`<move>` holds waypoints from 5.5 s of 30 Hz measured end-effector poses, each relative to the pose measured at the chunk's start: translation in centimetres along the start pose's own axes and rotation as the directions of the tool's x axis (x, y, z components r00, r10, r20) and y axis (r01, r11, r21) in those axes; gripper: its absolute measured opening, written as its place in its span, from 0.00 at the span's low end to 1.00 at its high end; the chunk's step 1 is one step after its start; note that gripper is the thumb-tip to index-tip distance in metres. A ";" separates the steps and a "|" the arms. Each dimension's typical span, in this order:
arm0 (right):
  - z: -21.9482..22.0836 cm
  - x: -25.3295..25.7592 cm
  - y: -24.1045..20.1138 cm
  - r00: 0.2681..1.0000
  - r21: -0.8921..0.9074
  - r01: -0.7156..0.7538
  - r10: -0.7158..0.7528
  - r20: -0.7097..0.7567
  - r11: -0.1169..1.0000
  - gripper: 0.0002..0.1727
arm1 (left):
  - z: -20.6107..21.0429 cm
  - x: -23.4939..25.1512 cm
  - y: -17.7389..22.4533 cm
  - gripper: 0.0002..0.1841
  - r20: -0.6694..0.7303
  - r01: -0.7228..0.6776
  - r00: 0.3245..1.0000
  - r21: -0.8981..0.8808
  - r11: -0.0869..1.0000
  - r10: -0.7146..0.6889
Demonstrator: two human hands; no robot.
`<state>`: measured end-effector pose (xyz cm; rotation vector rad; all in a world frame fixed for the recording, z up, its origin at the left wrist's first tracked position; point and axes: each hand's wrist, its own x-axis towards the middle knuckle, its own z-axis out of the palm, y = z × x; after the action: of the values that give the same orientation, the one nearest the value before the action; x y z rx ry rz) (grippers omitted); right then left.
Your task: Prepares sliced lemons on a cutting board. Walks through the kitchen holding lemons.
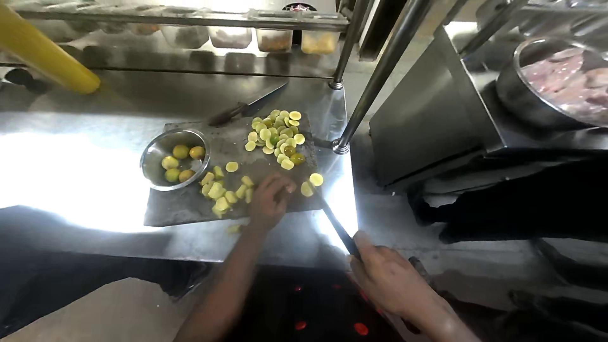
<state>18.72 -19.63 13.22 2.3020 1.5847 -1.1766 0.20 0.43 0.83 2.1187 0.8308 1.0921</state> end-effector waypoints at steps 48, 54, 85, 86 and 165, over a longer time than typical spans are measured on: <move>3.1 -0.6 1.4 0.982 0.047 -0.011 0.001 0.190 0.999 0.24 | -6.3 2.5 3.3 0.12 0.001 0.315 0.939 0.388 0.866 -0.343; 4.4 -1.6 3.7 0.997 0.297 0.081 -0.074 -0.035 0.951 0.25 | -5.5 4.2 4.4 0.17 0.253 0.148 0.880 0.659 0.738 -0.403; 4.2 0.0 6.3 0.984 0.415 0.115 -0.045 -0.175 0.903 0.22 | 0.0 8.3 6.0 0.19 0.535 0.347 0.613 0.479 0.807 -0.581; 4.2 0.0 6.4 0.981 0.408 0.118 -0.042 -0.190 0.905 0.23 | 0.7 8.7 5.7 0.19 0.557 0.317 0.587 0.509 0.800 -0.587; 3.2 2.9 4.4 0.959 0.406 0.137 -0.018 -0.283 0.903 0.24 | -6.6 11.1 -0.4 0.14 0.559 -0.039 0.652 0.700 0.713 -0.512</move>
<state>21.13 -20.99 7.73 2.8047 1.6557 -1.3903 -0.35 10.51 8.79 2.5634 1.1499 -0.3475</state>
